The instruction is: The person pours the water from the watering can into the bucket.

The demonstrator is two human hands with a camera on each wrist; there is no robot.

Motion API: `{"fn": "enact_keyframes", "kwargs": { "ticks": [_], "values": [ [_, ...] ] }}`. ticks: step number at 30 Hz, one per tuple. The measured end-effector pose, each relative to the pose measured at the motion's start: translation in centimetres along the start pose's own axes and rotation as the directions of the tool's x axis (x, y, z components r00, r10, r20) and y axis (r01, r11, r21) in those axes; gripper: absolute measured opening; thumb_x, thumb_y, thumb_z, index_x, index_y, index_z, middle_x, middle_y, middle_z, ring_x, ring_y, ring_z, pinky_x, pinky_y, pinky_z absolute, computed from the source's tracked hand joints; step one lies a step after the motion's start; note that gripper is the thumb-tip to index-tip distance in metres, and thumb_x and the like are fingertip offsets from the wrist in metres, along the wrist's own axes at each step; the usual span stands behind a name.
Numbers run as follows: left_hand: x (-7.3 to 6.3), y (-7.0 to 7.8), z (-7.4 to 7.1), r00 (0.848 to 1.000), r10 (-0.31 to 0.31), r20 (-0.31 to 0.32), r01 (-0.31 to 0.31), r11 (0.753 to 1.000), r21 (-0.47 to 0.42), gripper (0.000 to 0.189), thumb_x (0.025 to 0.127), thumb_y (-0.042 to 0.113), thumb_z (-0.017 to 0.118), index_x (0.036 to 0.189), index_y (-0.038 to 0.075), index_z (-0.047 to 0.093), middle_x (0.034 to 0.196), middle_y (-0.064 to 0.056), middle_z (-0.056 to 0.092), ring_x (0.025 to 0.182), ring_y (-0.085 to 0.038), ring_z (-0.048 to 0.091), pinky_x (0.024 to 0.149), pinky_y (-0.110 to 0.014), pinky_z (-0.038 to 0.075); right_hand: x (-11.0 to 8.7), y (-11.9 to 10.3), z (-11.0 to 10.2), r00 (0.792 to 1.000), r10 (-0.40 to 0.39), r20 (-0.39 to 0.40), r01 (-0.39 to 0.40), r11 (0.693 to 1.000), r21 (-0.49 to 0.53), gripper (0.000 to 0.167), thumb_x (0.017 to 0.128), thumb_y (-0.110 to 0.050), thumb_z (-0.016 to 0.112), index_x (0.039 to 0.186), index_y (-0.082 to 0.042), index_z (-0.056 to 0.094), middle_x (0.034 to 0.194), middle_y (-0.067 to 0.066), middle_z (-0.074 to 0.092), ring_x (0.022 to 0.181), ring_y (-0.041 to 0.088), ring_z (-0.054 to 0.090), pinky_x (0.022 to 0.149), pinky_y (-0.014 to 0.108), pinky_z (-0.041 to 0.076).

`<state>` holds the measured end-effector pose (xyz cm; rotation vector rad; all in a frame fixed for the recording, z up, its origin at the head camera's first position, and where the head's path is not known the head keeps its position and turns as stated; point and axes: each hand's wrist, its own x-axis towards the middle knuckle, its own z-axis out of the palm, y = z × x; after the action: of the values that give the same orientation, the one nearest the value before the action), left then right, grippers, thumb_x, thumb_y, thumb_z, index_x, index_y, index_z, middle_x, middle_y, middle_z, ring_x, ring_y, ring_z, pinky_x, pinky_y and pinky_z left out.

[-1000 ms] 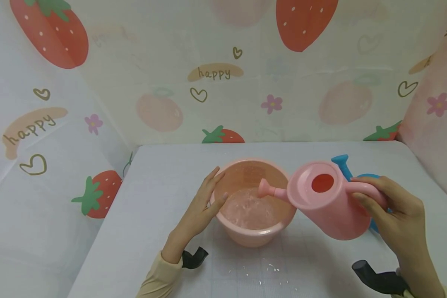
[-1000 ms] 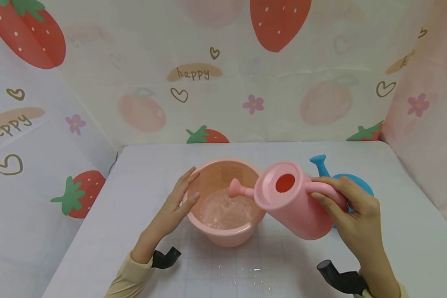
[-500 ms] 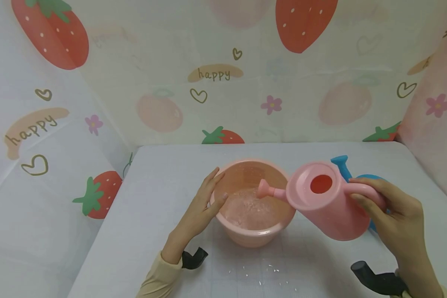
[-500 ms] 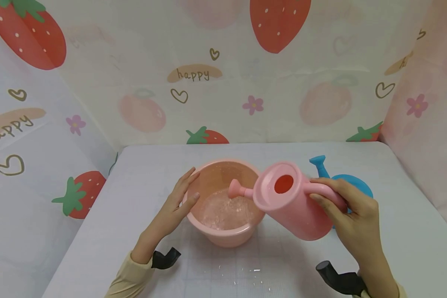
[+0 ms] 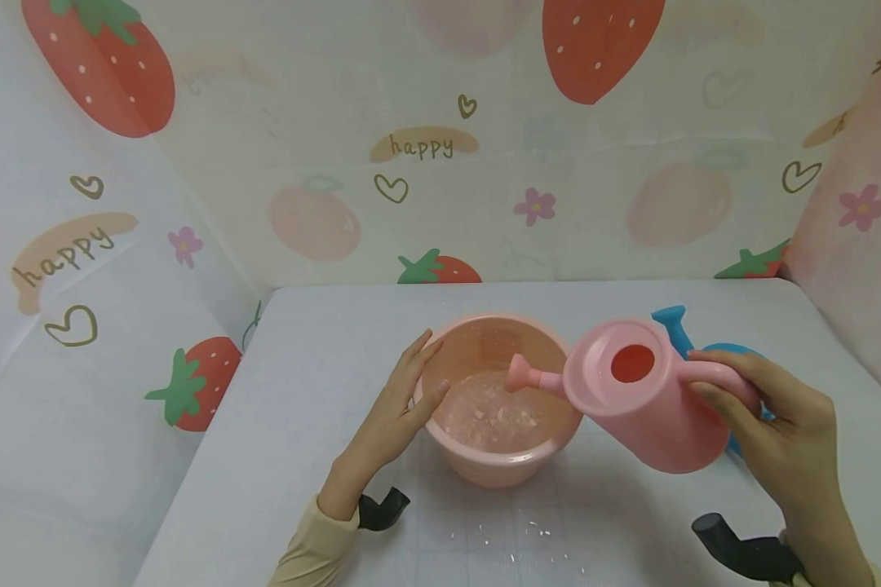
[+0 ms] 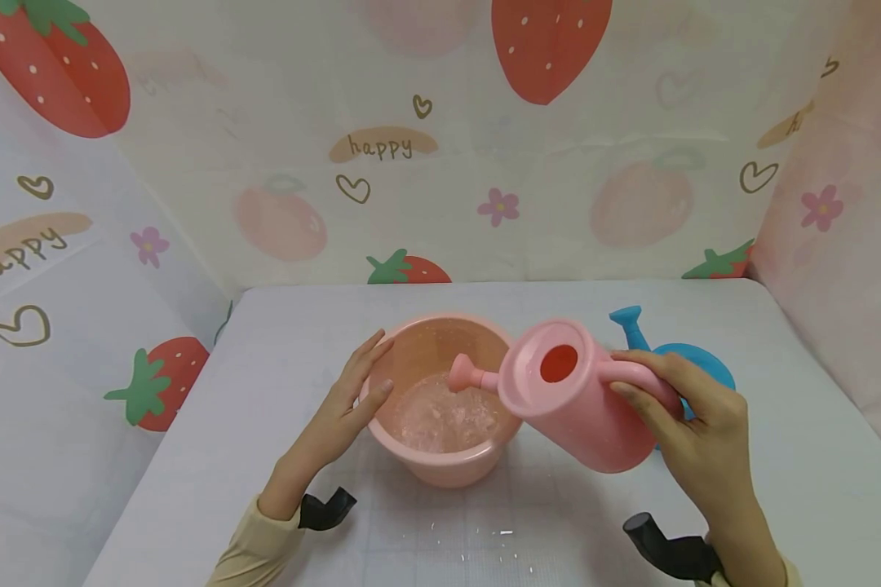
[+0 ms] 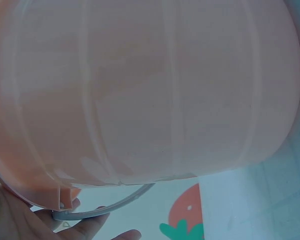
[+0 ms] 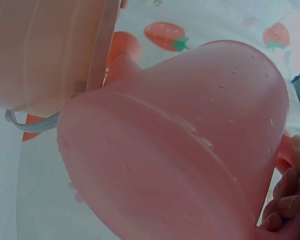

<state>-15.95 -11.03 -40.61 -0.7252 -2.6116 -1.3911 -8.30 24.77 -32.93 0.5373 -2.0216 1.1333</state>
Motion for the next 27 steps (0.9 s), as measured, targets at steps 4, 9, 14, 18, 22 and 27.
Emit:
{"fn": "enact_keyframes", "kwargs": {
  "ticks": [4, 9, 14, 18, 22, 27],
  "values": [
    [0.0, 0.0, 0.0, 1.000, -0.004, 0.001, 0.004, 1.000, 0.002, 0.055, 0.095, 0.043, 0.045, 0.145, 0.024, 0.030, 0.154, 0.005, 0.016, 0.140, -0.012, 0.016, 0.108, -0.052, 0.023, 0.1, -0.1, 0.0, 1.000, -0.012, -0.002, 0.012, 1.000, -0.004, 0.025, 0.079, 0.001, 0.069, 0.101, 0.012, 0.065, 0.101, -0.006, 0.067, 0.095, 0.003, 0.060, 0.084, 0.009, 0.044],
    [0.0, 0.1, 0.0, 1.000, 0.004, -0.001, -0.004, 1.000, 0.000, 0.055, 0.096, 0.043, 0.045, 0.145, 0.024, 0.030, 0.154, 0.005, 0.016, 0.140, -0.013, 0.016, 0.108, -0.053, 0.023, 0.2, -0.5, 0.1, 0.999, -0.051, -0.018, 0.050, 0.998, -0.034, 0.030, 0.080, -0.011, 0.070, 0.100, 0.011, 0.065, 0.100, -0.006, 0.067, 0.095, 0.000, 0.060, 0.085, 0.009, 0.043],
    [-0.1, 0.1, 0.0, 1.000, 0.006, -0.003, -0.006, 1.000, -0.009, 0.054, 0.096, 0.042, 0.045, 0.145, 0.025, 0.030, 0.153, 0.009, 0.015, 0.140, -0.013, 0.016, 0.108, -0.054, 0.023, 0.5, -1.0, 0.3, 0.992, -0.115, -0.045, 0.114, 0.993, -0.011, 0.037, 0.081, -0.020, 0.069, 0.097, 0.013, 0.065, 0.095, 0.000, 0.068, 0.095, -0.001, 0.060, 0.085, 0.009, 0.043],
    [-0.1, 0.1, 0.0, 1.000, 0.006, -0.003, -0.006, 1.000, -0.012, 0.054, 0.096, 0.042, 0.045, 0.145, 0.025, 0.030, 0.153, 0.011, 0.014, 0.140, -0.013, 0.016, 0.108, -0.054, 0.023, 0.7, -1.2, 0.5, 0.989, -0.137, -0.056, 0.137, 0.991, 0.002, 0.039, 0.082, -0.022, 0.068, 0.097, 0.013, 0.065, 0.093, 0.000, 0.068, 0.093, -0.001, 0.060, 0.084, 0.009, 0.044],
    [-0.1, 0.2, 0.0, 1.000, 0.004, -0.001, -0.004, 1.000, -0.011, 0.054, 0.096, 0.042, 0.044, 0.145, 0.024, 0.030, 0.153, 0.009, 0.015, 0.140, -0.013, 0.016, 0.108, -0.054, 0.023, 0.8, -1.3, 0.6, 0.986, -0.152, -0.074, 0.155, 0.987, 0.032, 0.038, 0.082, -0.021, 0.069, 0.096, 0.014, 0.065, 0.090, 0.001, 0.068, 0.091, 0.000, 0.060, 0.082, 0.010, 0.044],
    [-0.2, 0.2, 0.0, 1.000, 0.000, 0.002, 0.000, 1.000, -0.010, 0.054, 0.096, 0.042, 0.044, 0.145, 0.024, 0.030, 0.154, 0.009, 0.015, 0.141, -0.014, 0.016, 0.108, -0.054, 0.023, 0.7, -1.3, 0.6, 0.985, -0.150, -0.088, 0.151, 0.989, 0.007, 0.039, 0.082, -0.023, 0.069, 0.095, 0.014, 0.065, 0.086, 0.001, 0.066, 0.087, -0.002, 0.059, 0.080, 0.009, 0.044]
  ]
}}
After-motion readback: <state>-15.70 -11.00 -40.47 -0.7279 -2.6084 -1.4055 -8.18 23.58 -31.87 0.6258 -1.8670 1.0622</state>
